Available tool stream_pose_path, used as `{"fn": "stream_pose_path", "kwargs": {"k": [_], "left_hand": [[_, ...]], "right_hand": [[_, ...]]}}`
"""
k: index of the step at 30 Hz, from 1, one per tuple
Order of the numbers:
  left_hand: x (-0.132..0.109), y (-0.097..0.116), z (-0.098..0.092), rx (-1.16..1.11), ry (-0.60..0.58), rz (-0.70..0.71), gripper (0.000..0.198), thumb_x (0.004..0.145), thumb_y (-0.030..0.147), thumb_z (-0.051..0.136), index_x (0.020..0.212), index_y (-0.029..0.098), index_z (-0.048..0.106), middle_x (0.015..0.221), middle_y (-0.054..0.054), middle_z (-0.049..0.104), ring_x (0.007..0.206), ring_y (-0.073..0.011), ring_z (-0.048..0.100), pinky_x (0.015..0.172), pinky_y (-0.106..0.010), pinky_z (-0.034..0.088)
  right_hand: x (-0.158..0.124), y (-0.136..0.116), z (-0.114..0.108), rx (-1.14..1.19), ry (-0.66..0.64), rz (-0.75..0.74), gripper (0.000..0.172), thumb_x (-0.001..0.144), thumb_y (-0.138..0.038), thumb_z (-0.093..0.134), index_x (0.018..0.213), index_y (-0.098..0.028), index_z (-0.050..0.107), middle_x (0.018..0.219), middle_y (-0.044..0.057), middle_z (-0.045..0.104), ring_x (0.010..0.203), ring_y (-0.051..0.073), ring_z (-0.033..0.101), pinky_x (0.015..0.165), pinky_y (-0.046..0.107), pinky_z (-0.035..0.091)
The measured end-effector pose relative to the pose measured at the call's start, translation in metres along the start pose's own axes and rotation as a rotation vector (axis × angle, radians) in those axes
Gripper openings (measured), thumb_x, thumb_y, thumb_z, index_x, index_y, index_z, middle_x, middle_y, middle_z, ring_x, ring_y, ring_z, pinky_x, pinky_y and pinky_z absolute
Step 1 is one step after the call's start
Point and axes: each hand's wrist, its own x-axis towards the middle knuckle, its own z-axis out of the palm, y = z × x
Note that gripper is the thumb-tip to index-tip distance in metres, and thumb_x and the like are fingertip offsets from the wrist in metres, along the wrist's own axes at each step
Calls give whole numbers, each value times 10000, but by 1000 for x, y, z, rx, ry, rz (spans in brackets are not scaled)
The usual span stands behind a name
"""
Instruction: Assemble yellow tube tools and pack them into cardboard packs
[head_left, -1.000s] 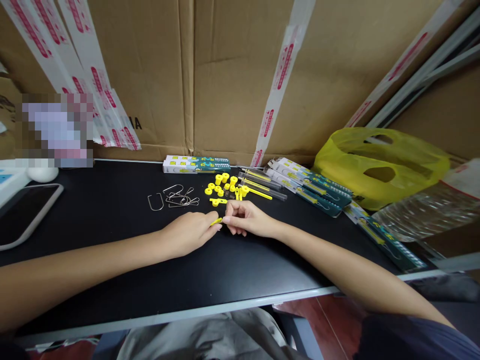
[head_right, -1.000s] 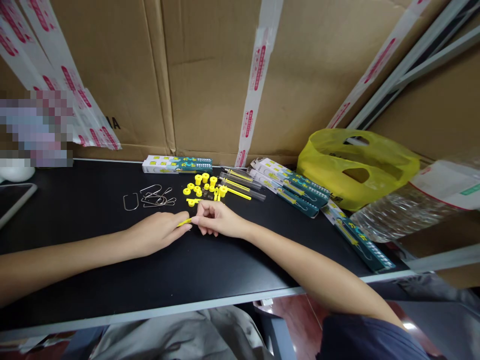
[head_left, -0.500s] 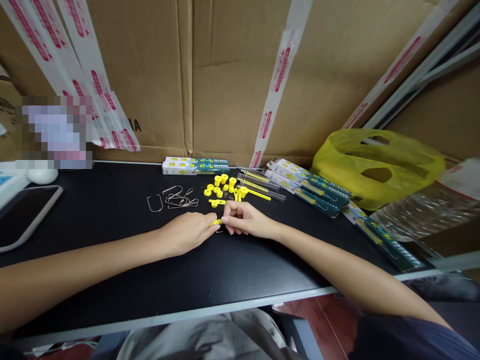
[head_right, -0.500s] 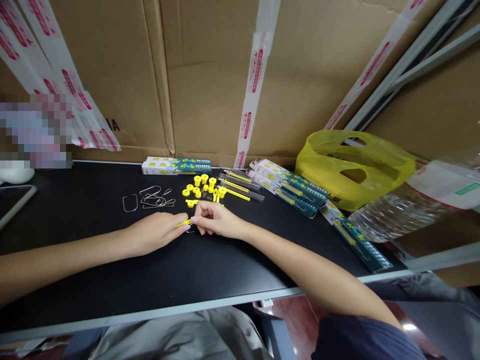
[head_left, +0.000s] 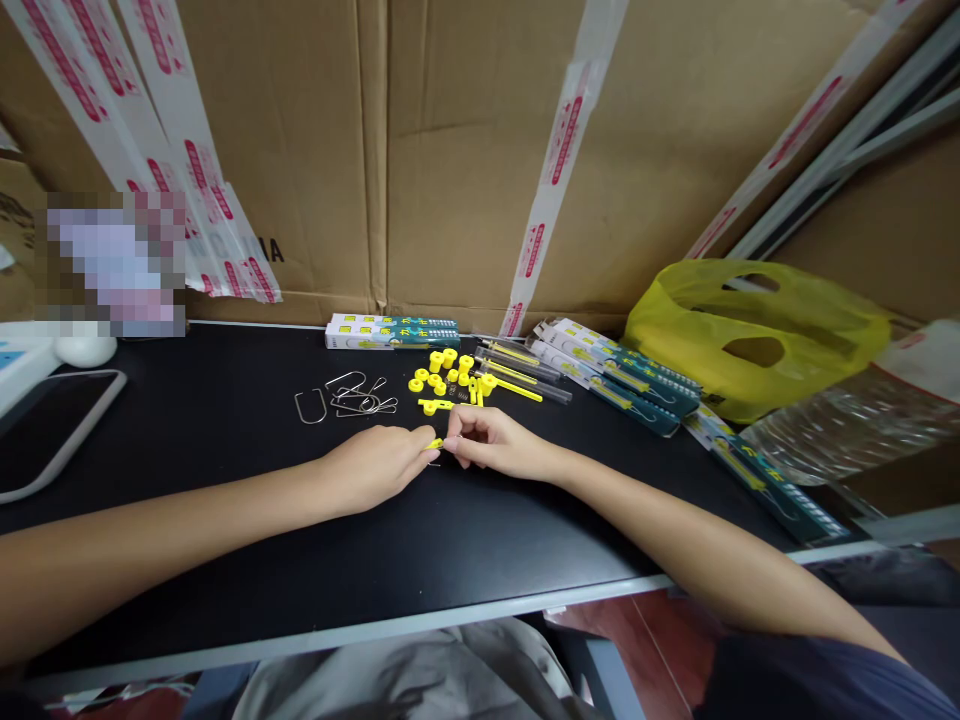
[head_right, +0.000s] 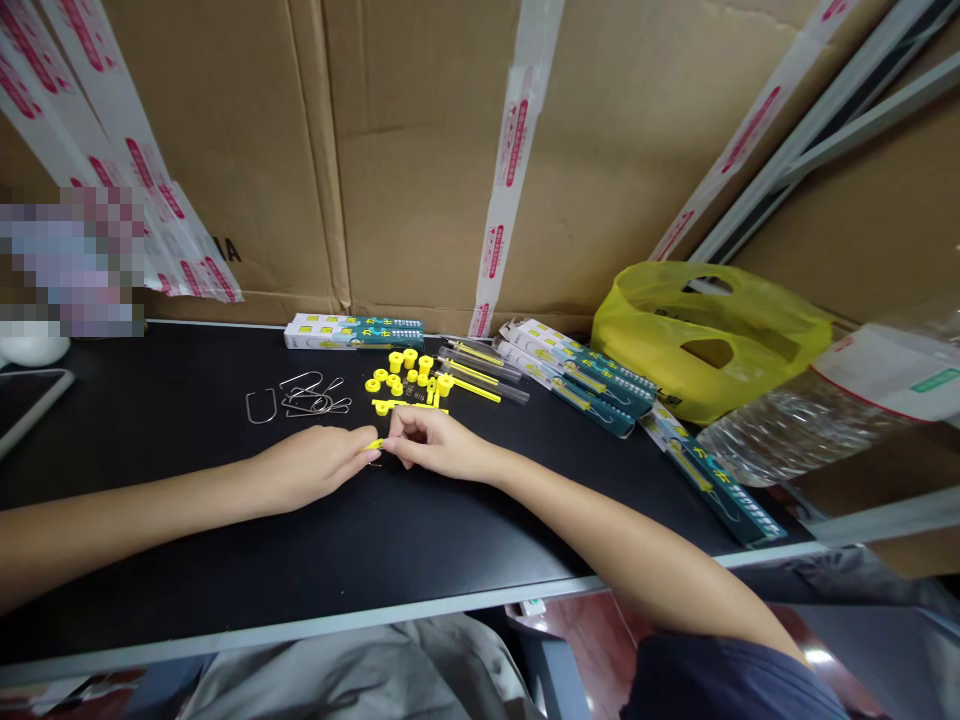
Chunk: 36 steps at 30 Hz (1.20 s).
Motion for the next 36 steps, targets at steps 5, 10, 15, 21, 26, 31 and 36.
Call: {"fn": "stream_pose_path", "kwargs": {"k": [5,10,15,21,26,31,36], "left_hand": [[0,2,0,38,-13,-1,295,985,324,278,876,185,514,744,-63,665,682,-251,660,575,-305,420],[-1,6,5,52,-13,-18,322,987,339,273,942,166,542,768,-91,686,689,-266,674,576,-316,437],[-1,8,7,59,-10,-24,342,992,366,271,995,170,550,839,-94,706,738,-269,678,606,-320,444],[0,2,6,-31,36,-11,329,1002,365,222,913,194,489,804,-54,666,711,-232,646,598,-298,403],[-1,1,5,-45,43,-28,283,1003,366,230,900,205,439,792,-43,645,724,-238,642,593,-299,380],[-1,4,5,-18,35,-67,237,995,375,292,910,199,427,805,-48,656,723,-236,646,572,-295,368],[-2,4,5,34,20,-45,244,998,358,285,916,197,449,813,-52,671,739,-240,656,567,-294,362]], "right_hand": [[-2,2,4,-83,92,-81,333,878,-449,585,723,-171,486,634,-28,522,572,93,463,551,220,379],[0,3,11,-66,127,-78,352,861,-456,607,703,-175,467,600,-37,506,542,86,450,529,214,367],[3,3,11,88,104,-8,381,837,-493,621,713,-186,433,528,-69,473,447,61,410,439,184,343],[2,-2,5,138,31,40,351,852,-470,608,750,-185,432,551,-74,483,450,50,422,420,158,361],[0,-4,-1,124,-32,36,306,895,-437,559,774,-190,424,574,-71,489,453,52,414,422,159,346],[-2,-4,-4,-32,-81,-5,291,944,-415,481,777,-184,422,602,-58,473,522,69,417,503,186,351],[-3,-8,-3,-280,-84,-90,290,971,-382,415,766,-178,425,664,-43,431,591,88,390,575,215,341]]}}
